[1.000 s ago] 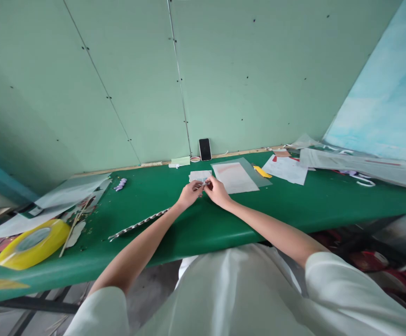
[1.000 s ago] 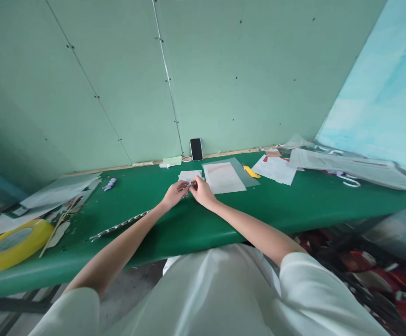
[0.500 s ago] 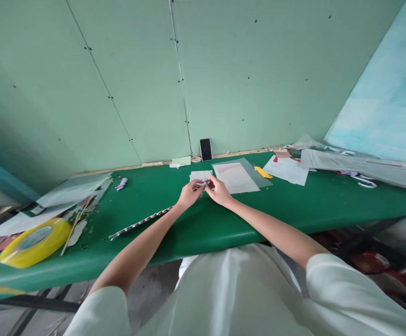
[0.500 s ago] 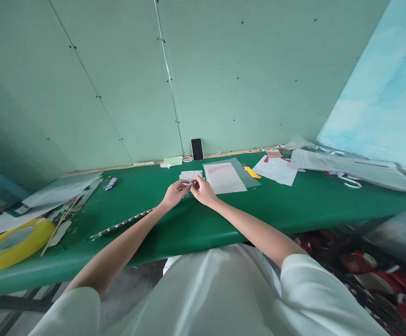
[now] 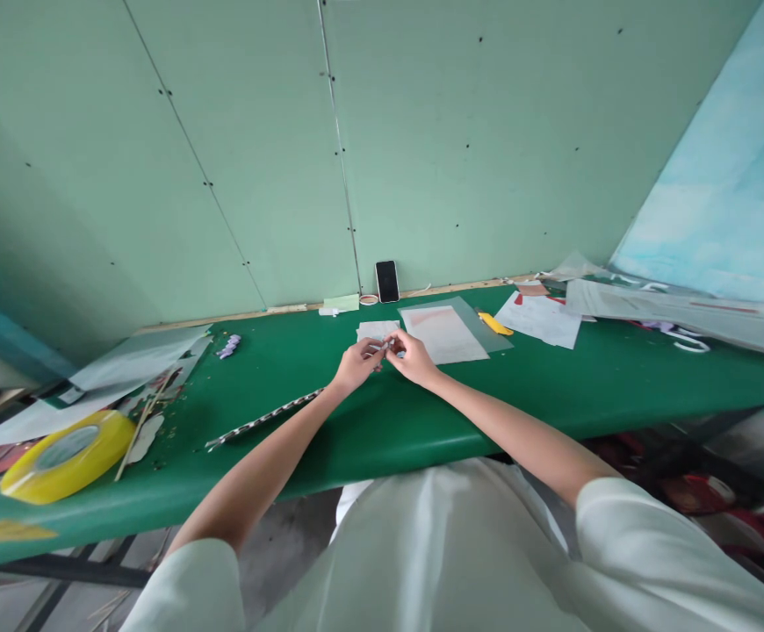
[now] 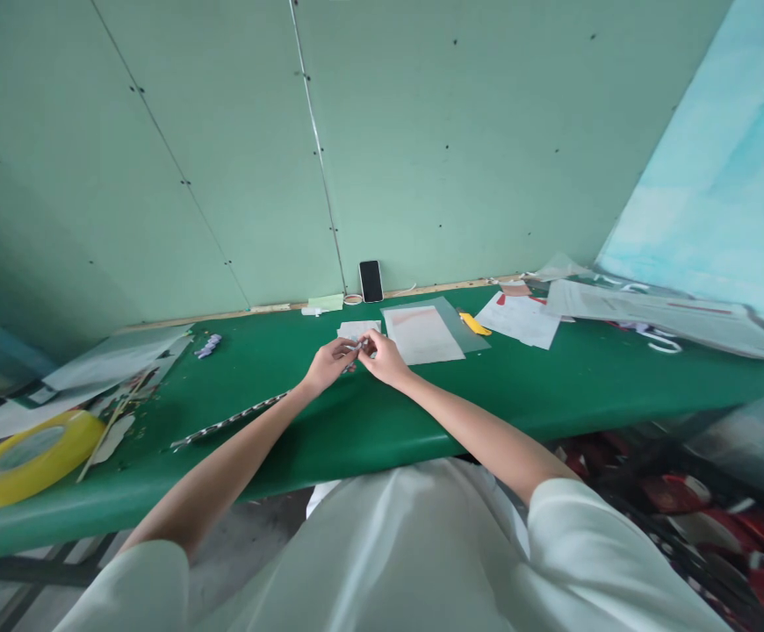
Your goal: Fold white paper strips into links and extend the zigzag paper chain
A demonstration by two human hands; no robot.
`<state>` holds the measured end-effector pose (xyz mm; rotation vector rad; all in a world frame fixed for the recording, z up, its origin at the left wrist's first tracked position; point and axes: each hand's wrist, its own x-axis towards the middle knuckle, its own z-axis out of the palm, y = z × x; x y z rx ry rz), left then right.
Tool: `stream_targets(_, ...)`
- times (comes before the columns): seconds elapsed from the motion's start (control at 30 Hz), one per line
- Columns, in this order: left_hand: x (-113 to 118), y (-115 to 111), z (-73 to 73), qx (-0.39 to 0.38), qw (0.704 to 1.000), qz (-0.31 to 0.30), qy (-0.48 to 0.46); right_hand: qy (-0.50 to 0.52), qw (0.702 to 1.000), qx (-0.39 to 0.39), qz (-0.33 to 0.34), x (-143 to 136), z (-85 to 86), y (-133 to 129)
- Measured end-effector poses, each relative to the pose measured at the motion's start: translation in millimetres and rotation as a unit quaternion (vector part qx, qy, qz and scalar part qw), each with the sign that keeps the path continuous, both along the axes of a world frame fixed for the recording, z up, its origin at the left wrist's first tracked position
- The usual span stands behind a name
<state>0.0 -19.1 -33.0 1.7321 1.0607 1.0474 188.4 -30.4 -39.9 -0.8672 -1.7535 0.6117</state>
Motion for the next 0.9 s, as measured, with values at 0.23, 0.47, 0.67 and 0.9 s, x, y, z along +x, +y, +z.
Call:
stream_targets(0.23,1.4,-0.6,1.6,-0.015,1.000,0.002,-0.006,-0.004,1.000,-0.005,-0.002,0.4,-0.9,0.4)
stream_targets(0.47,2.4,-1.9,1.3,0.026,1.000,-0.004,0.016,-0.002,1.000,-0.011,-0.020,-1.1,-3.0,1.3)
stream_targets(0.67,2.8,-0.9,-2.5,0.077,0.995,0.009,0.054,0.006,0.999,-0.023,-0.044,-5.2,-8.8,3.3)
stream_targets(0.9,0.3,4.1,-4.5,0.061,0.997,-0.006,0.044,0.007,0.997,-0.024,-0.074,-6.3,-12.5,4.8)
